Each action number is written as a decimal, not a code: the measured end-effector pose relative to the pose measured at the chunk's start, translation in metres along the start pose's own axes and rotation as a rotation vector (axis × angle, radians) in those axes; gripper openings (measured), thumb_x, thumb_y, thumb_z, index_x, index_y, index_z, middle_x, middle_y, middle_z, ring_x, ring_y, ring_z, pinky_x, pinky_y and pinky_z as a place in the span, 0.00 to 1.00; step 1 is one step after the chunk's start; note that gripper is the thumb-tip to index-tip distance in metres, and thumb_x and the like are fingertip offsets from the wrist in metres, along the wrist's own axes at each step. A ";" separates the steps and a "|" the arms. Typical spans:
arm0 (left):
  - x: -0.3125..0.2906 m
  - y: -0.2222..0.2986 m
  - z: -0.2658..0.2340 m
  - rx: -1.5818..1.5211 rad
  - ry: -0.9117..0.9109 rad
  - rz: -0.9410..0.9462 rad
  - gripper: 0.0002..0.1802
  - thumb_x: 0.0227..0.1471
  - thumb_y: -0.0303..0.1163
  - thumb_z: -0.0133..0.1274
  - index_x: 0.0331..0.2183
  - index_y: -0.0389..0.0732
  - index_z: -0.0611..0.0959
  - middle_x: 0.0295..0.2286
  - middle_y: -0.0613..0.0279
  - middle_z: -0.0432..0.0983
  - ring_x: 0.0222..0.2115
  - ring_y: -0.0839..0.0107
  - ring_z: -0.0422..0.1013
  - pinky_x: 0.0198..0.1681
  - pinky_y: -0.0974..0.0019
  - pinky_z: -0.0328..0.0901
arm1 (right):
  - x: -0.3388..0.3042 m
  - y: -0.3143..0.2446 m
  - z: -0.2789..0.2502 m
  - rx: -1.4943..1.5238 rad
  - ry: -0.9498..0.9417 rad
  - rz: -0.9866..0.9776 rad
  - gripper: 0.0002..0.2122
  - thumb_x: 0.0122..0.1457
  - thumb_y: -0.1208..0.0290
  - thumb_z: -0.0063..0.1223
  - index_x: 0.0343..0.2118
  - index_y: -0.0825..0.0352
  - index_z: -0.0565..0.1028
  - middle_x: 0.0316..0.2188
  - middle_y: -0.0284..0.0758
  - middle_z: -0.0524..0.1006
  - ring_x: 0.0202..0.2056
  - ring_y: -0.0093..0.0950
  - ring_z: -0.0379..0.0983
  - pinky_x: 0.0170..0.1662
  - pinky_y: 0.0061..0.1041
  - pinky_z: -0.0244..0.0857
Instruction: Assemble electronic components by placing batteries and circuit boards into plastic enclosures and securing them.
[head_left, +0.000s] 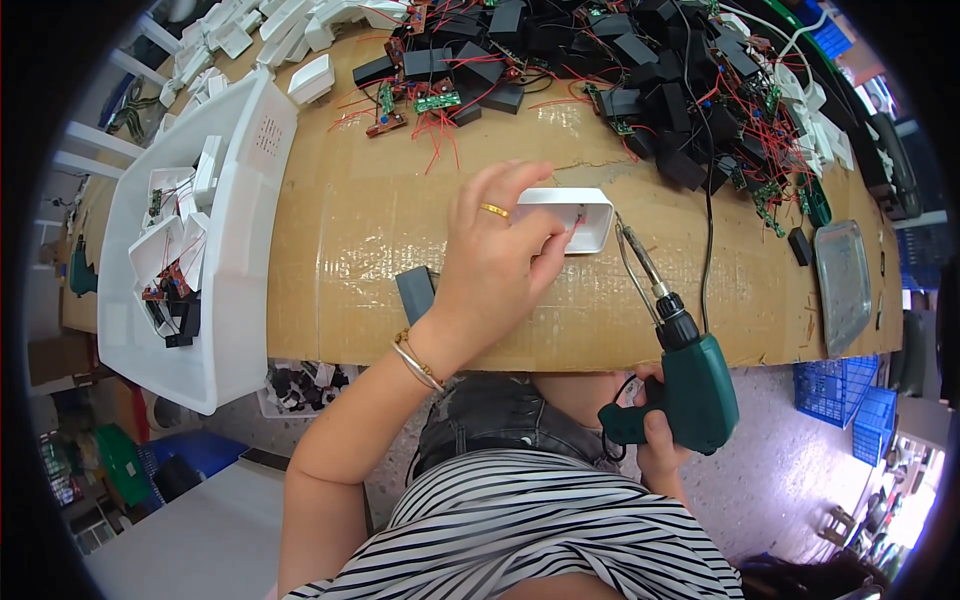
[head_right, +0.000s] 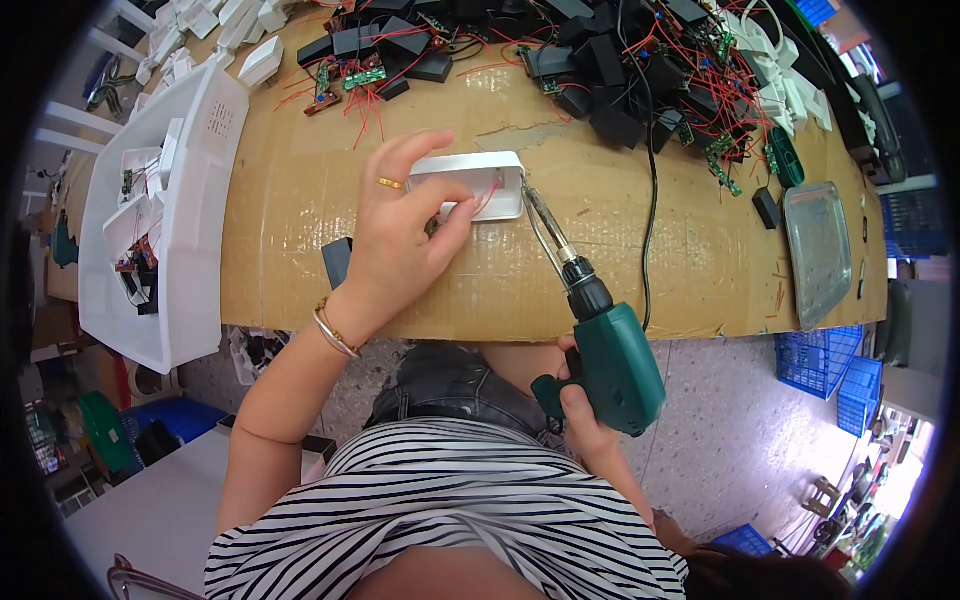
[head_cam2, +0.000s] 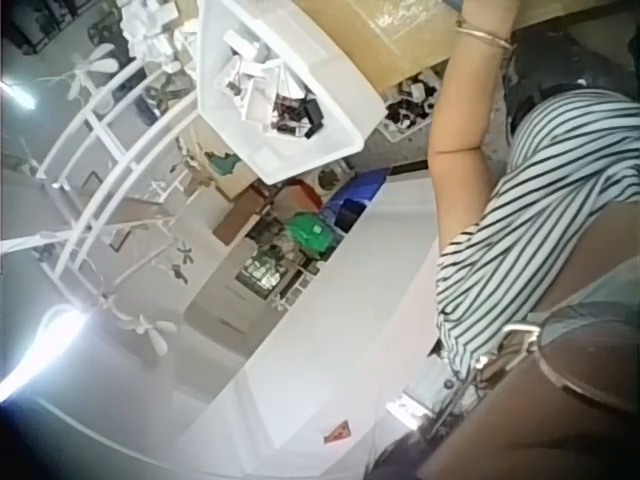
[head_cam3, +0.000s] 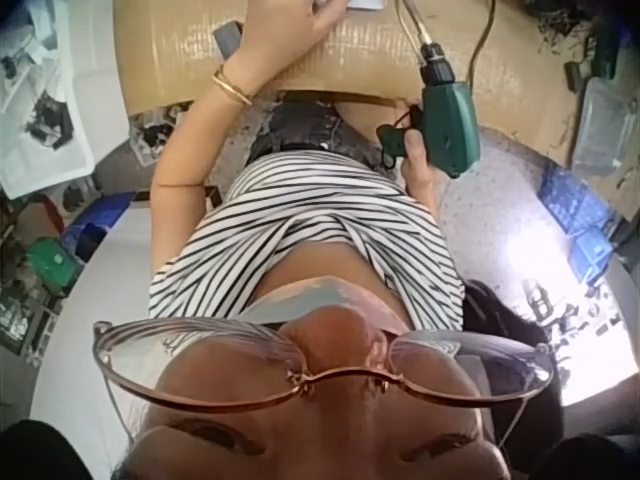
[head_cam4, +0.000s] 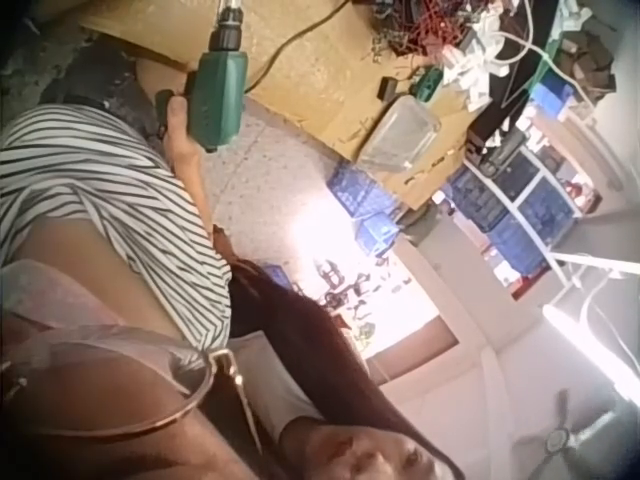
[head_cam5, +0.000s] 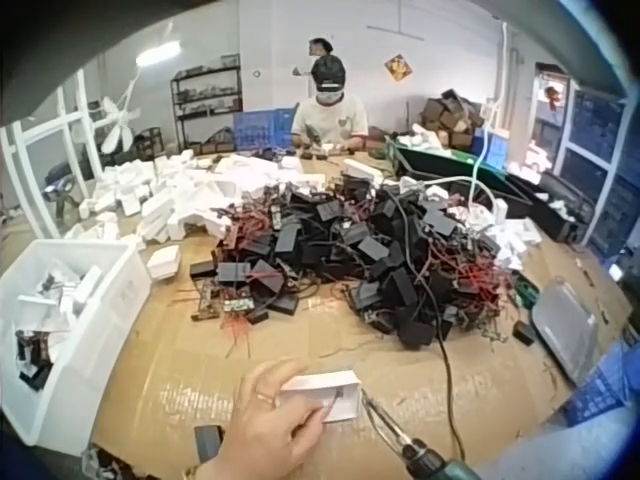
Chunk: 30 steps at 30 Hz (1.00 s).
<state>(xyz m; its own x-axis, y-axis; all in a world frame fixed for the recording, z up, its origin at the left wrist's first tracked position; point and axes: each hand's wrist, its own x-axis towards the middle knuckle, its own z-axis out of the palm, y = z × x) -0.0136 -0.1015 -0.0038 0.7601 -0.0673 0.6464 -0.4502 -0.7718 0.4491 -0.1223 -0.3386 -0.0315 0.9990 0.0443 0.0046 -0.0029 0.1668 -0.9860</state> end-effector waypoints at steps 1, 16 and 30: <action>-0.001 -0.002 0.003 -0.076 -0.043 -0.039 0.04 0.42 0.24 0.59 0.24 0.37 0.79 0.46 0.54 0.68 0.41 0.59 0.68 0.37 0.64 0.67 | 0.000 -0.002 0.001 -0.013 -0.008 0.015 0.26 0.51 0.65 0.59 0.52 0.70 0.65 0.44 0.38 0.72 0.35 0.20 0.67 0.39 0.21 0.64; 0.002 0.007 0.017 0.113 -0.055 -0.057 0.06 0.44 0.25 0.57 0.27 0.36 0.76 0.45 0.50 0.71 0.46 0.50 0.65 0.47 0.56 0.64 | -0.005 -0.010 0.018 -0.179 0.048 0.067 0.26 0.51 0.59 0.57 0.49 0.73 0.68 0.40 0.39 0.74 0.31 0.22 0.67 0.37 0.23 0.62; 0.002 -0.003 -0.010 -0.031 0.027 0.050 0.06 0.43 0.24 0.59 0.29 0.41 0.80 0.39 0.58 0.75 0.42 0.56 0.69 0.48 0.55 0.61 | -0.001 -0.010 0.018 -0.194 0.078 0.026 0.27 0.49 0.52 0.55 0.44 0.72 0.72 0.38 0.37 0.73 0.30 0.20 0.65 0.34 0.22 0.59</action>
<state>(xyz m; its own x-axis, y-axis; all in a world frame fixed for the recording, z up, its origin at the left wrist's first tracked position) -0.0153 -0.0931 0.0020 0.7234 -0.0881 0.6847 -0.5020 -0.7480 0.4341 -0.1238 -0.3225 -0.0190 0.9991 -0.0316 -0.0272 -0.0281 -0.0267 -0.9992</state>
